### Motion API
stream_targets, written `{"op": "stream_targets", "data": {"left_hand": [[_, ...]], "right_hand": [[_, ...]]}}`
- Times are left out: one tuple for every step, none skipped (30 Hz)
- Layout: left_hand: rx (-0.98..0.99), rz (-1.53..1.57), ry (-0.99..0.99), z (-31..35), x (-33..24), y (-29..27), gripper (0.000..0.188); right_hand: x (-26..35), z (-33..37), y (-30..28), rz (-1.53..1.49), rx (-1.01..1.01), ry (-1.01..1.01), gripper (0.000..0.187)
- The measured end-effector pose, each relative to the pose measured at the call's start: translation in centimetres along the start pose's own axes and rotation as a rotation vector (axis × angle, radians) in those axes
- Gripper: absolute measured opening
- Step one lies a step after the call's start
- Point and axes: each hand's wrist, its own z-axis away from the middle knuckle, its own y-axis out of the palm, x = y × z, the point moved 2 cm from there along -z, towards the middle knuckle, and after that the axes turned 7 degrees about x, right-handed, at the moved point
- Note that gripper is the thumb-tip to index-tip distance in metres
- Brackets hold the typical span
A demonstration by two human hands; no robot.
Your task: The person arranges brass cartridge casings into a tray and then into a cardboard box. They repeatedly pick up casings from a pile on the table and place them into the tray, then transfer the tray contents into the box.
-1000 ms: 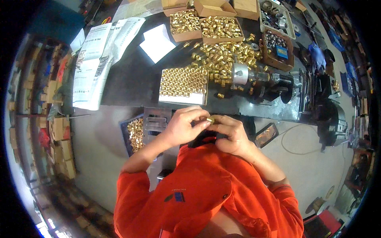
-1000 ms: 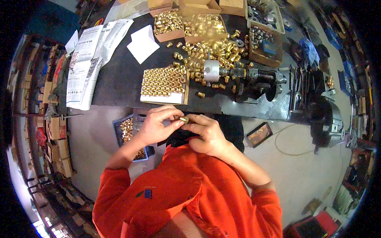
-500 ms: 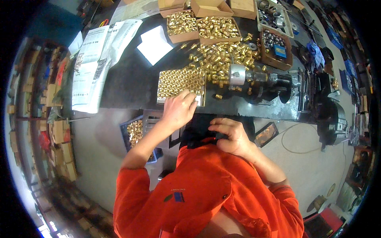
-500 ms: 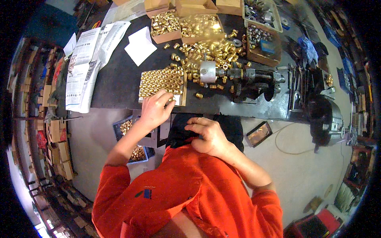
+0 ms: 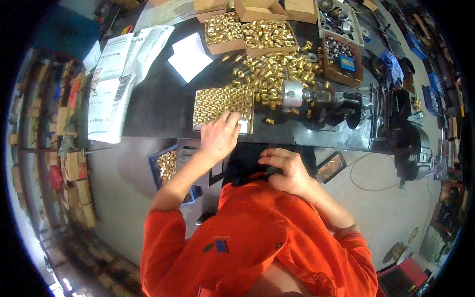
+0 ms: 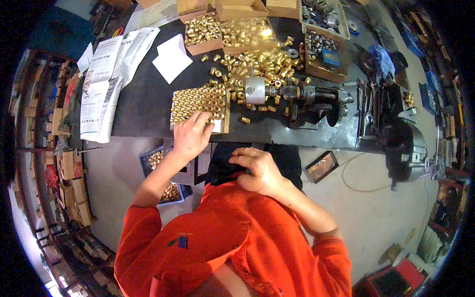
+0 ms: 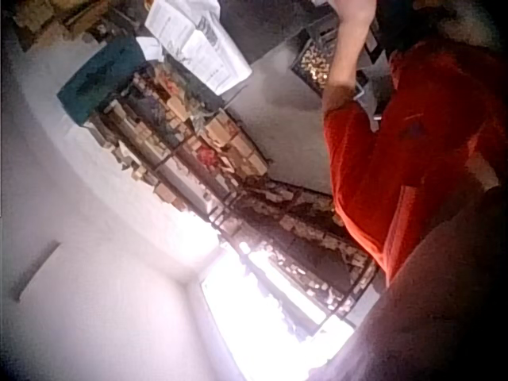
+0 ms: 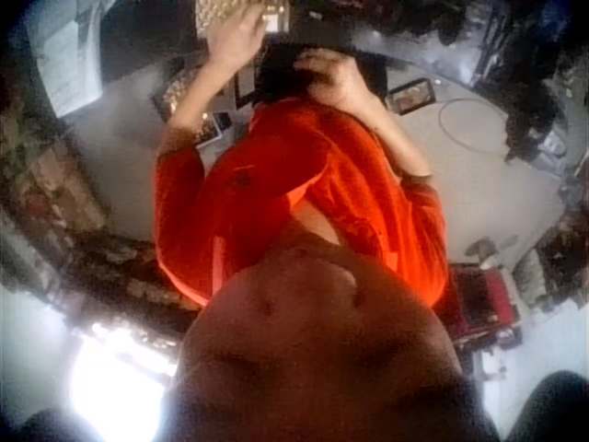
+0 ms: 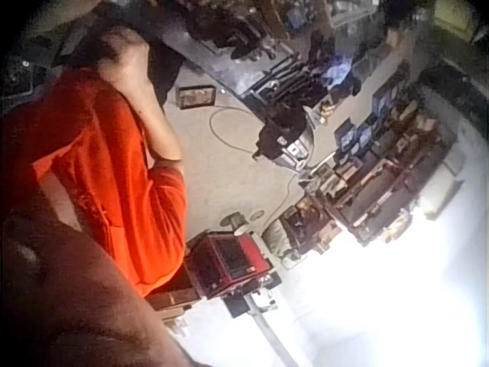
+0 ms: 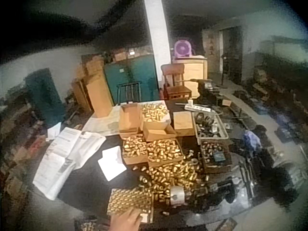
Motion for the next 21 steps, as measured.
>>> {"op": "stream_targets", "data": {"left_hand": [[0.009, 0.0, -0.002, 0.0, 0.0, 0.0, 0.019], [0.018, 0.001, -0.004, 0.0, 0.0, 0.1, 0.019], [0.027, 0.001, -0.006, -0.1, 0.0, 0.1, 0.019], [0.028, 0.0, 0.003, -0.1, 0.0, 0.1, 0.019], [0.029, -0.001, 0.013, -0.1, 0.2, 0.2, 0.018], [0.03, -0.003, 0.022, -0.2, 0.2, 0.2, 0.018], [0.035, -0.011, 0.02, -0.4, 0.0, 0.0, 0.018], [0.04, -0.02, 0.018, -0.5, -0.3, -0.5, 0.017], [0.045, -0.029, 0.017, -0.7, -0.6, -0.9, 0.017], [0.027, 0.001, 0.05, -1.1, -0.9, -1.4, 0.016], [0.037, -0.004, 0.112, -1.5, -1.5, -1.8, 0.017], [0.046, -0.008, 0.175, -2.0, -2.1, -2.2, 0.018], [0.053, -0.011, 0.236, -2.4, -2.8, -2.2, 0.018], [0.033, 0.001, 0.313, -3.0, -3.5, -2.0, 0.013], [0.118, -0.051, 0.363, -3.8, -4.0, -1.5, 0.013], [0.204, -0.101, 0.414, -4.8, -4.4, -0.9, 0.013], [0.288, -0.154, 0.462, -5.7, -4.8, -0.2, 0.013], [0.273, -0.105, 0.491, -6.5, -4.9, 1.0, 0.011], [0.302, -0.127, 0.539, -7.2, -5.0, 1.7, 0.009], [0.33, -0.15, 0.585, -7.8, -5.2, 2.1, 0.008], [0.359, -0.173, 0.631, -8.3, -5.4, 2.8, 0.006]], "right_hand": [[-0.2, 0.1, 0.0, 0.003, 0.0, 0.005, 0.044], [-0.3, 0.1, 0.0, 0.003, -0.003, -0.003, 0.043], [-0.4, 0.2, 0.1, 0.002, -0.006, -0.01, 0.042], [-0.5, 0.2, 0.0, 0.003, -0.009, -0.018, 0.041], [-0.6, 0.3, 0.0, 0.009, -0.01, -0.012, 0.041], [-0.6, 0.3, -0.1, 0.015, -0.011, -0.006, 0.041], [-0.6, 0.4, -0.1, 0.02, -0.013, -0.001, 0.041], [-0.6, 0.5, -0.2, 0.019, -0.02, -0.003, 0.041], [-0.7, 0.6, -0.3, 0.018, -0.028, -0.004, 0.041], [-0.7, 0.7, -0.3, 0.017, -0.033, -0.008, 0.041], [-0.8, 0.8, -0.4, 0.02, -0.036, -0.004, 0.041], [-0.9, 1.0, -0.4, 0.022, -0.039, 0.001, 0.042], [-1.0, 1.1, -0.4, 0.025, -0.039, 0.004, 0.043], [-0.9, 1.2, -0.5, 0.032, -0.041, 0.01, 0.042], [-0.9, 1.3, -0.5, 0.039, -0.042, 0.015, 0.041], [-0.9, 1.4, -0.6, 0.048, -0.045, 0.023, 0.04], [-0.7, 1.5, -0.7, 0.05, -0.044, 0.031, 0.04], [-0.5, 1.5, -0.9, 0.052, -0.043, 0.039, 0.04], [-0.4, 1.6, -1.1, 0.053, -0.046, 0.048, 0.04], [-0.3, 1.8, -1.2, 0.055, -0.056, 0.046, 0.04], [-0.3, 2.0, -1.3, 0.056, -0.066, 0.044, 0.04]]}}
